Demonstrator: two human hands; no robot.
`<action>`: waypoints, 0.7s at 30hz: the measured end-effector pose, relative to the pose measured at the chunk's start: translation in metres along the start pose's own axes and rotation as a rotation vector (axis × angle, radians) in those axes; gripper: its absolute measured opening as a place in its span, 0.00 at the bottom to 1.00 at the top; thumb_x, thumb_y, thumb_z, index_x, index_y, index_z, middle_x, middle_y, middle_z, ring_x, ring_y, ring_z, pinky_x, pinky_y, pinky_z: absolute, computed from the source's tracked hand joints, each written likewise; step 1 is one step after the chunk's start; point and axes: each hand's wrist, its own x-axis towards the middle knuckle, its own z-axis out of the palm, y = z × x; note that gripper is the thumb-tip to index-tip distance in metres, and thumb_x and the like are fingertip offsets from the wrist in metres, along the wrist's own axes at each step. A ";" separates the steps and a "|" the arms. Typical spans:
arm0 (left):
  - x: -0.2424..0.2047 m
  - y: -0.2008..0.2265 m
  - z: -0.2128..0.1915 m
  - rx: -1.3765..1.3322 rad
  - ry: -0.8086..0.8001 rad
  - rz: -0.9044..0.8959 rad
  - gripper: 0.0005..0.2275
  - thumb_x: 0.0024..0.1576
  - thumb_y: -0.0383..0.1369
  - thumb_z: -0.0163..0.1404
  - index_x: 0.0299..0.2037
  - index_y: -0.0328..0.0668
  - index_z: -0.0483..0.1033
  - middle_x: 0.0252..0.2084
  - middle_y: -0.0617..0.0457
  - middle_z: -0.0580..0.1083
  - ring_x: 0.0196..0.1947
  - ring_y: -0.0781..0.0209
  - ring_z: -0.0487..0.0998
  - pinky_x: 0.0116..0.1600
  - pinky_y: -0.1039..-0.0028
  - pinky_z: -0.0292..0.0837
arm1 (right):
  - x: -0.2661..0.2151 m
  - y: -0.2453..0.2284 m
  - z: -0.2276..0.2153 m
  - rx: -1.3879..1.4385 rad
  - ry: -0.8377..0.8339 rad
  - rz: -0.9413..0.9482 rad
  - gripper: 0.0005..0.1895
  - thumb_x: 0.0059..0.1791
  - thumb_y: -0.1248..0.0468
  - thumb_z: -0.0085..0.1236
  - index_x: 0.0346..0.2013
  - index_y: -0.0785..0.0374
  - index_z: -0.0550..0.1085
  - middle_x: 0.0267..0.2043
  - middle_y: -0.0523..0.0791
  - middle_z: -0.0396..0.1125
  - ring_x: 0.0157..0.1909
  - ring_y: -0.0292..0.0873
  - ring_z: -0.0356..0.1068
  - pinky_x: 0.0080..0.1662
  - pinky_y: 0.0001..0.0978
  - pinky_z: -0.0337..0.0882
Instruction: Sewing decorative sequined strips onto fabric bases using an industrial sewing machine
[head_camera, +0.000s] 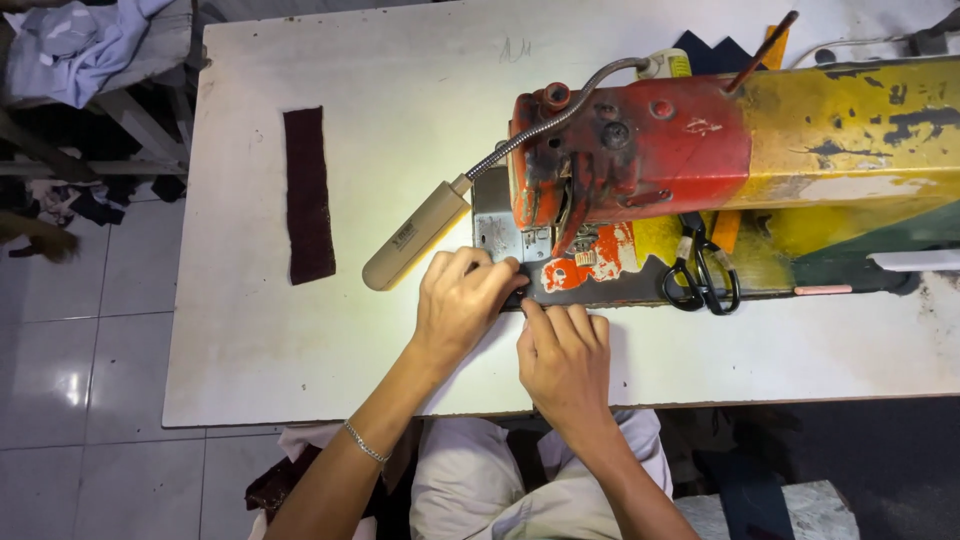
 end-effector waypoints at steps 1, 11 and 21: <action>0.000 0.003 -0.002 0.042 0.011 0.052 0.02 0.61 0.39 0.55 0.38 0.58 0.77 0.27 0.64 0.76 0.39 0.65 0.76 0.44 0.75 0.70 | 0.000 0.000 0.000 -0.006 0.007 -0.010 0.10 0.49 0.70 0.53 0.41 0.63 0.80 0.24 0.43 0.61 0.31 0.45 0.65 0.37 0.37 0.61; -0.003 0.006 -0.005 -0.005 -0.223 0.094 0.19 0.61 0.38 0.38 0.59 0.47 0.75 0.60 0.52 0.75 0.66 0.42 0.67 0.62 0.48 0.56 | 0.013 0.006 0.010 -0.115 0.052 0.013 0.10 0.52 0.67 0.52 0.44 0.61 0.80 0.28 0.44 0.62 0.33 0.47 0.65 0.39 0.37 0.63; -0.003 0.009 -0.004 0.030 -0.194 -0.018 0.22 0.59 0.41 0.38 0.61 0.51 0.75 0.63 0.54 0.75 0.66 0.41 0.71 0.37 0.58 0.73 | 0.022 0.010 0.016 -0.087 0.015 0.016 0.10 0.53 0.67 0.53 0.46 0.62 0.80 0.29 0.44 0.63 0.35 0.47 0.66 0.40 0.37 0.62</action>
